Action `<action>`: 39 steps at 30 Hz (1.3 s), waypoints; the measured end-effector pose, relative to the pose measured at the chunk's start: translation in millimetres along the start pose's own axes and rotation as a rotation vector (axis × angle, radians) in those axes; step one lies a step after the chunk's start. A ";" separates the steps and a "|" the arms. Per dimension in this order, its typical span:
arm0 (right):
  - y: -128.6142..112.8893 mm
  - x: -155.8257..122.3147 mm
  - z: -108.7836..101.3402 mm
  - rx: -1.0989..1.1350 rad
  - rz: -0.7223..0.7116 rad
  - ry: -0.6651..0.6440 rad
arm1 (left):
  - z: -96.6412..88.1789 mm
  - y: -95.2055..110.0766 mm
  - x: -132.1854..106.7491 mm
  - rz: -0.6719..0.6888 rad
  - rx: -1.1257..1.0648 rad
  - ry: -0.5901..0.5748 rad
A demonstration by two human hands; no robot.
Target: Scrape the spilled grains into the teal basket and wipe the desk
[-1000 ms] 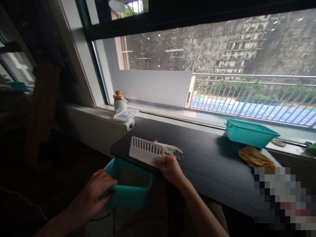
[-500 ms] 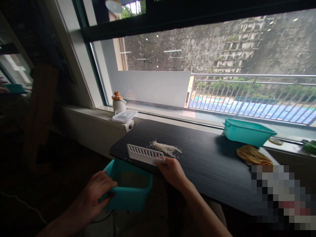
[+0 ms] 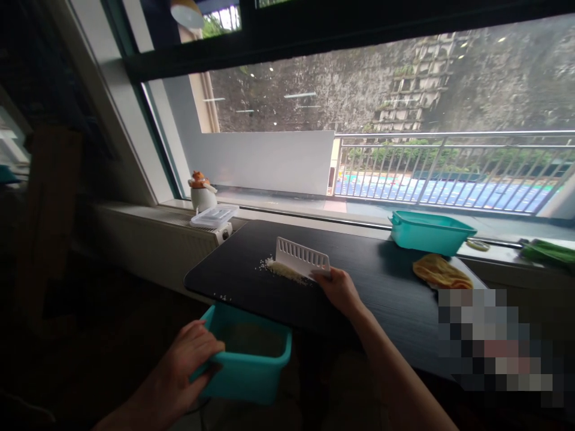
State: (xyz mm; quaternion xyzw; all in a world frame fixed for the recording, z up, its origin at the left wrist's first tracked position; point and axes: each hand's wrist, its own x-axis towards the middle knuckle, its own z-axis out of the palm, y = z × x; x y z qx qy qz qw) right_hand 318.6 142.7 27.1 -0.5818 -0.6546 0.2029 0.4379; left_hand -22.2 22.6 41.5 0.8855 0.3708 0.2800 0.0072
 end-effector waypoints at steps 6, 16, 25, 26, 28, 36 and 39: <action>-36.4 -4.2 33.8 0.013 -0.049 -0.095 | 0.3 1.7 1.0 -0.001 0.002 0.013; -58.9 -32.6 30.3 0.003 -0.088 -0.176 | 0.8 5.6 3.6 -0.012 -0.042 0.032; -47.9 -51.3 -8.8 0.070 -0.043 -0.224 | 5.1 13.3 7.0 0.001 -0.056 -0.016; -45.4 -53.8 -11.4 0.068 -0.046 -0.232 | 5.6 14.1 7.5 0.003 -0.059 -0.022; -42.1 -58.1 -15.3 0.065 -0.051 -0.244 | 6.9 15.5 8.4 0.008 -0.066 -0.023; -44.9 -60.7 -27.4 0.088 -0.049 -0.254 | 9.5 21.1 12.3 0.027 -0.091 -0.020; -39.3 -59.6 -29.1 0.084 -0.038 -0.217 | 10.4 22.3 13.9 0.042 -0.093 -0.013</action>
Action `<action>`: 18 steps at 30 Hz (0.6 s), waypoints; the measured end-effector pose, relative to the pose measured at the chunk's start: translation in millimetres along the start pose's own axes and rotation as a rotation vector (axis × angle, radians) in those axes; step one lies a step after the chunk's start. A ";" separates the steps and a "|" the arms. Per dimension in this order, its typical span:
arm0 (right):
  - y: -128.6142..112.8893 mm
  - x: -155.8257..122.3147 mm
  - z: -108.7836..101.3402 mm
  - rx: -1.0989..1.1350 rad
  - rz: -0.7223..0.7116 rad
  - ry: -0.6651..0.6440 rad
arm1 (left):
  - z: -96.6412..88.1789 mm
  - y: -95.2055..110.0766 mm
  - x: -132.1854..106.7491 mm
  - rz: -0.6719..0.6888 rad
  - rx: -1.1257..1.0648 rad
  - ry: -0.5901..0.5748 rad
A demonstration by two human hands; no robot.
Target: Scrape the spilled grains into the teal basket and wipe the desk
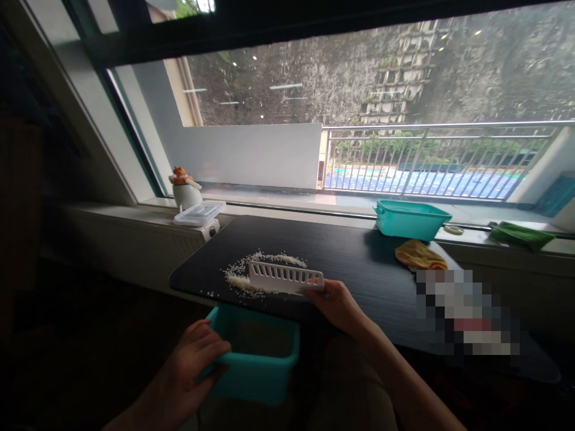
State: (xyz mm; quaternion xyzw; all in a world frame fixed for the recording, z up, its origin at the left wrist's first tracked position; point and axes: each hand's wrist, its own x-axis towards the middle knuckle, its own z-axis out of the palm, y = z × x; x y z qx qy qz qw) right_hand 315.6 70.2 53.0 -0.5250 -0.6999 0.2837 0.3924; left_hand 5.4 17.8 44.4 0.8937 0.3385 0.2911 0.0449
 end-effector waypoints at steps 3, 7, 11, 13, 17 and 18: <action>5.3 -1.6 0.8 0.006 0.006 -0.019 | 1.7 0.5 0.1 0.003 -0.001 -0.009; 3.9 -5.3 3.6 0.016 0.008 -0.052 | 2.8 1.3 -0.6 -0.015 -0.010 -0.028; -3.8 -3.9 7.7 0.039 0.009 -0.079 | 1.0 1.5 -1.3 -0.027 -0.019 -0.031; -7.4 -1.8 10.5 0.043 0.014 -0.079 | -0.5 0.9 -2.6 -0.025 -0.015 -0.019; -12.5 -2.8 14.8 0.052 0.032 -0.125 | -3.1 -0.4 -6.9 -0.029 0.000 -0.008; -13.4 -4.3 15.1 0.061 0.036 -0.147 | -3.5 -0.6 -7.8 -0.032 0.002 -0.012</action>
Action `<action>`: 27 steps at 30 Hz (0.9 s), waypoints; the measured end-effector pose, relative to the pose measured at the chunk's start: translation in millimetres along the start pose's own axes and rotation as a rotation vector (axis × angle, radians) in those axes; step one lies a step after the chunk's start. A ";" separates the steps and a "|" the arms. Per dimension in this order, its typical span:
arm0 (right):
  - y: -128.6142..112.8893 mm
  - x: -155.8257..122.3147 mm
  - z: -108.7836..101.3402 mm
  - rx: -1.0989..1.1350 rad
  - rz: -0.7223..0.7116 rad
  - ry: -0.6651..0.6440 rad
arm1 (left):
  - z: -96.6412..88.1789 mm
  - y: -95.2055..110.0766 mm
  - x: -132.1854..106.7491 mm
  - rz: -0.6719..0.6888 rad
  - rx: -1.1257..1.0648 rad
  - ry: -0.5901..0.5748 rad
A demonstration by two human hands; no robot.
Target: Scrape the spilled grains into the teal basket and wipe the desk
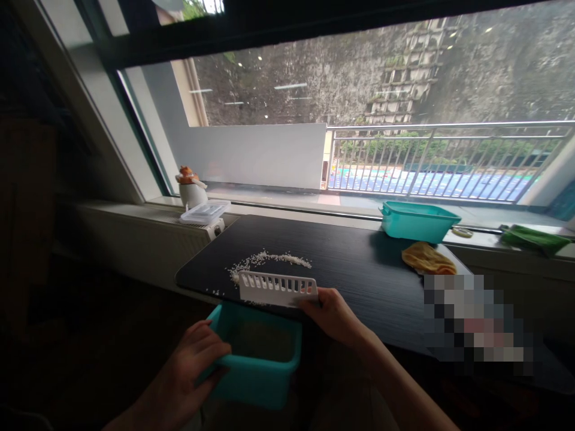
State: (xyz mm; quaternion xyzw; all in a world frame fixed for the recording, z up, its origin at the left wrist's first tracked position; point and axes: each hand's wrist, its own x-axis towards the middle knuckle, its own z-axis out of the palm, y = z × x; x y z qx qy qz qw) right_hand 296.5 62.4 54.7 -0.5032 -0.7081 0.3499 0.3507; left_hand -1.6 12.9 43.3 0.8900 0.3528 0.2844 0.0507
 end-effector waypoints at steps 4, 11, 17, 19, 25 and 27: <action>-0.5 -5.1 -0.5 0.038 -0.009 -0.034 | -0.1 -1.3 -1.1 -0.002 0.005 0.005; 3.2 0.2 1.1 0.045 0.020 0.038 | -2.2 -0.9 0.5 0.007 0.024 0.019; -3.8 3.6 7.2 0.053 -0.009 0.006 | -5.5 0.1 2.3 0.012 0.035 0.031; -5.4 6.8 8.6 0.024 0.007 0.057 | -5.9 -0.4 2.8 0.023 0.037 0.043; -14.2 6.2 14.7 0.079 0.032 0.013 | -6.4 -4.7 -1.8 0.015 0.051 0.051; -17.5 2.5 15.6 0.095 0.026 -0.034 | -7.0 -6.0 -4.0 0.012 0.058 0.054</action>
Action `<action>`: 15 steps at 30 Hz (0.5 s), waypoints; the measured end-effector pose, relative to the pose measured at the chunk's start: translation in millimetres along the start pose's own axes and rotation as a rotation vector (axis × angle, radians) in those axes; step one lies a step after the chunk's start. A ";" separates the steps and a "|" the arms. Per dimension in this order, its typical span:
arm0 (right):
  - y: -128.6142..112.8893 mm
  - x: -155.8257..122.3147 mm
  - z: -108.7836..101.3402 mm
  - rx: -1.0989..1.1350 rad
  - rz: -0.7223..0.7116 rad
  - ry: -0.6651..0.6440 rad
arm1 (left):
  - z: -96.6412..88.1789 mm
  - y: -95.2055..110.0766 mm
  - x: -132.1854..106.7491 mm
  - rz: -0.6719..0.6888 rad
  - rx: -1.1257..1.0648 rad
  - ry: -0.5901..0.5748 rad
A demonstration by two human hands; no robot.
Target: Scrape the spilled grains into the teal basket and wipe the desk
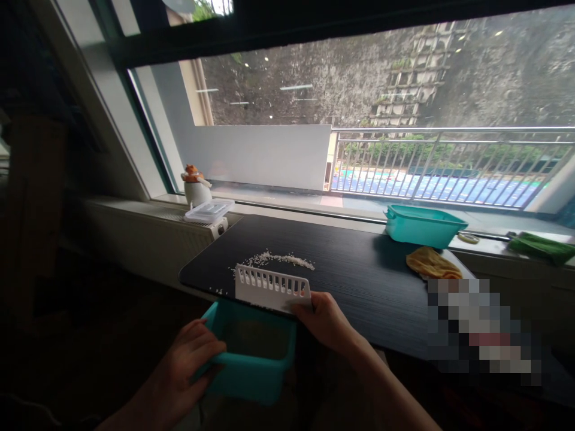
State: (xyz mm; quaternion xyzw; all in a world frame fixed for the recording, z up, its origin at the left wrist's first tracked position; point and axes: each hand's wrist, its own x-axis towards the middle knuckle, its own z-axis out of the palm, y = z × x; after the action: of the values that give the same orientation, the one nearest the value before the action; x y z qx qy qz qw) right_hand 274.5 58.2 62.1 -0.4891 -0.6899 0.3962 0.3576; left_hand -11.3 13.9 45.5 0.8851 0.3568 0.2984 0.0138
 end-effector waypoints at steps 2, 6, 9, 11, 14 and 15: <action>-0.6 -2.6 -0.5 -0.003 -0.010 -0.019 | -0.6 -0.9 -1.3 0.001 0.004 0.001; 7.3 -2.4 -3.2 -0.068 -0.002 0.082 | -0.5 -1.9 -1.3 0.002 0.006 0.013; 11.6 -1.6 -1.8 -0.061 -0.001 0.070 | 0.2 -2.0 -0.7 -0.007 0.009 0.011; 9.3 -1.7 0.2 -0.040 -0.019 0.020 | 0.5 -1.9 -0.4 -0.010 0.012 0.005; 1.2 -0.7 2.0 -0.026 -0.018 0.024 | 0.5 -1.8 -0.7 -0.010 0.013 0.017; -1.3 0.0 2.3 -0.027 -0.011 0.049 | 0.4 -1.9 -1.1 -0.008 0.014 0.022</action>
State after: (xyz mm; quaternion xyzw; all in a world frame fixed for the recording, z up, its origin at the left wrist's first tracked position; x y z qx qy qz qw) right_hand 271.9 57.6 62.2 -0.4997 -0.6888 0.3728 0.3700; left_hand -12.9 14.7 44.2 0.8804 0.3623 0.3058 0.0048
